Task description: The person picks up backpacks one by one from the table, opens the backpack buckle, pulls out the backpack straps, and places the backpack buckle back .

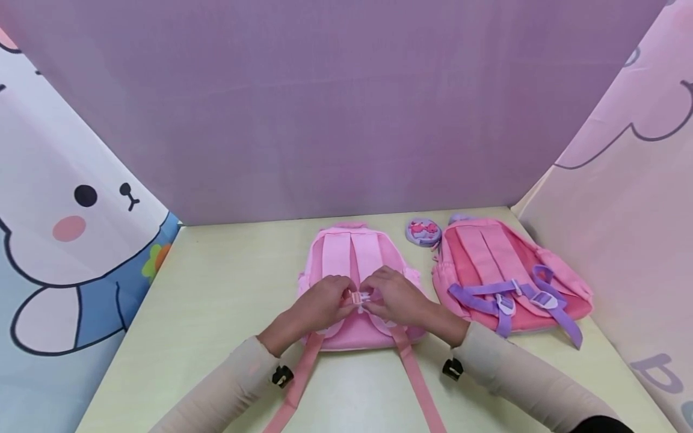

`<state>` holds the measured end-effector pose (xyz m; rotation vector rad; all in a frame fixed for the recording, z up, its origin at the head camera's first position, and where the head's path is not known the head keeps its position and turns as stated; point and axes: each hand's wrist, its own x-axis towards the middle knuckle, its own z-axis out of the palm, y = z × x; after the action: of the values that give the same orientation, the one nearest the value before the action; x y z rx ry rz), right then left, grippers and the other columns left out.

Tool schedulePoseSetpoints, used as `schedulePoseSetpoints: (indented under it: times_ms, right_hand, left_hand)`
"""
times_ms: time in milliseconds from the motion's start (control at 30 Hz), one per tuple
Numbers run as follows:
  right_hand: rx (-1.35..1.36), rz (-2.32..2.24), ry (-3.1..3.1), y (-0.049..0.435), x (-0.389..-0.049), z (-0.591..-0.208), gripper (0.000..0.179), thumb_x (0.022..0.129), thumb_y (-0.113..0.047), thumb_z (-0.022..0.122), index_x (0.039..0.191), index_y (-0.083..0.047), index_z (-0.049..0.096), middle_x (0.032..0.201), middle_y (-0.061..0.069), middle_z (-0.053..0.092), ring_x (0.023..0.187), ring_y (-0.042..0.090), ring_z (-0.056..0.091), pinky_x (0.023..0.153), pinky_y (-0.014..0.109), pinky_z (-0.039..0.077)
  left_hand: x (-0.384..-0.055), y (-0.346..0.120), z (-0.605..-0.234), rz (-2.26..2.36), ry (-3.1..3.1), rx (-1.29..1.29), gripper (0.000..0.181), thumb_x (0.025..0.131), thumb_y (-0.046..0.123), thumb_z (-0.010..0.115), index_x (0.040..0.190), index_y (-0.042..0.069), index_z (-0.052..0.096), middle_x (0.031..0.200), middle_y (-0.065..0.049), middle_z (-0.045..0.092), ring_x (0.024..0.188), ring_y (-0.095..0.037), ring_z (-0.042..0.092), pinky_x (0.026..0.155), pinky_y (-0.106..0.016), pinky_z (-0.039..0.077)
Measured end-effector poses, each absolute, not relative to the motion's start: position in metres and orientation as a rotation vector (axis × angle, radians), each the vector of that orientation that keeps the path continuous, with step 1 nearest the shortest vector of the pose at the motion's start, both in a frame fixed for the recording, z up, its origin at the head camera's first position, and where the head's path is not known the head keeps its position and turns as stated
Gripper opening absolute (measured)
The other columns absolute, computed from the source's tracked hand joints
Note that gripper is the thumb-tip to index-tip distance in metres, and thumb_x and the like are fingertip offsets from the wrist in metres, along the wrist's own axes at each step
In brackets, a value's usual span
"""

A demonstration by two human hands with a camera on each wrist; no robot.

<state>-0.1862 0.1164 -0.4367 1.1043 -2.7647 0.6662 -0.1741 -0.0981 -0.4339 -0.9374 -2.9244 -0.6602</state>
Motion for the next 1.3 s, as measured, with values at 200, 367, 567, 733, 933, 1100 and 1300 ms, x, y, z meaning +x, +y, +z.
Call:
schedulePoseSetpoints:
  times_ms: [200, 367, 567, 733, 933, 1100, 1300]
  right_hand:
    - [1.121, 0.686, -2.76, 0.119, -0.186, -0.438, 0.024, 0.086, -0.025, 0.081, 0.105, -0.016, 0.072, 0.093, -0.004, 0.067, 0.094, 0.011, 0.056, 0.079, 0.027, 0.054]
    - [1.129, 0.714, -2.765, 0.119, -0.186, -0.438, 0.024, 0.086, -0.025, 0.081, 0.105, -0.016, 0.07, 0.095, -0.004, 0.067, 0.095, 0.012, 0.059, 0.08, 0.027, 0.055]
    - [1.158, 0.726, -2.755, 0.117, -0.185, -0.439, 0.027, 0.087, -0.024, 0.08, 0.11, -0.016, 0.069, 0.098, -0.003, 0.068, 0.094, 0.014, 0.061, 0.08, 0.027, 0.055]
    - [1.168, 0.702, -2.723, 0.116, -0.185, -0.44, 0.028, 0.087, -0.025, 0.081, 0.111, -0.016, 0.07, 0.093, -0.004, 0.067, 0.091, 0.013, 0.058, 0.077, 0.026, 0.053]
    - [1.163, 0.717, -2.708, 0.115, -0.186, -0.442, 0.029, 0.087, -0.031, 0.082, 0.11, -0.018, 0.07, 0.09, -0.007, 0.066, 0.088, 0.011, 0.058, 0.074, 0.024, 0.052]
    - [1.155, 0.705, -2.705, 0.116, -0.186, -0.443, 0.027, 0.087, -0.032, 0.081, 0.108, -0.019, 0.07, 0.09, -0.007, 0.066, 0.089, 0.012, 0.059, 0.075, 0.025, 0.052]
    - [1.165, 0.706, -2.71, 0.117, -0.188, -0.443, 0.026, 0.087, -0.032, 0.081, 0.107, -0.019, 0.071, 0.088, -0.006, 0.067, 0.089, 0.012, 0.059, 0.075, 0.025, 0.051]
  left_hand:
    - [-0.174, -0.103, -0.431, -0.794, -3.019, -0.882, 0.019, 0.092, 0.018, 0.074, 0.106, 0.006, 0.069, 0.076, 0.004, 0.055, 0.068, -0.008, 0.05, 0.06, -0.021, 0.046]
    - [-0.175, -0.105, -0.429, -0.846, -2.995, -0.895, 0.008, 0.095, 0.018, 0.07, 0.097, 0.011, 0.071, 0.076, 0.006, 0.059, 0.067, -0.006, 0.051, 0.062, -0.021, 0.047]
    - [-0.174, -0.108, -0.426, -1.017, -3.033, -0.843, 0.007, 0.098, 0.016, 0.067, 0.098, 0.01, 0.07, 0.076, 0.004, 0.062, 0.064, -0.006, 0.053, 0.058, -0.021, 0.048]
    - [-0.176, -0.109, -0.425, -1.066, -3.052, -0.82, 0.009, 0.1, 0.015, 0.062, 0.1, 0.009, 0.07, 0.075, 0.005, 0.061, 0.06, -0.005, 0.052, 0.054, -0.02, 0.046]
    - [-0.179, -0.111, -0.426, -1.176, -3.048, -0.807, 0.01, 0.1, 0.015, 0.061, 0.098, 0.012, 0.07, 0.073, 0.005, 0.06, 0.062, -0.005, 0.05, 0.056, -0.02, 0.044]
    - [-0.183, -0.112, -0.427, -1.247, -3.047, -0.822, 0.01, 0.1, 0.016, 0.062, 0.096, 0.011, 0.07, 0.073, 0.004, 0.06, 0.062, -0.006, 0.05, 0.056, -0.02, 0.043]
    - [-0.186, -0.111, -0.428, -1.3, -3.062, -0.812, 0.012, 0.1, 0.016, 0.062, 0.096, 0.009, 0.07, 0.072, 0.003, 0.058, 0.061, -0.007, 0.049, 0.054, -0.02, 0.042]
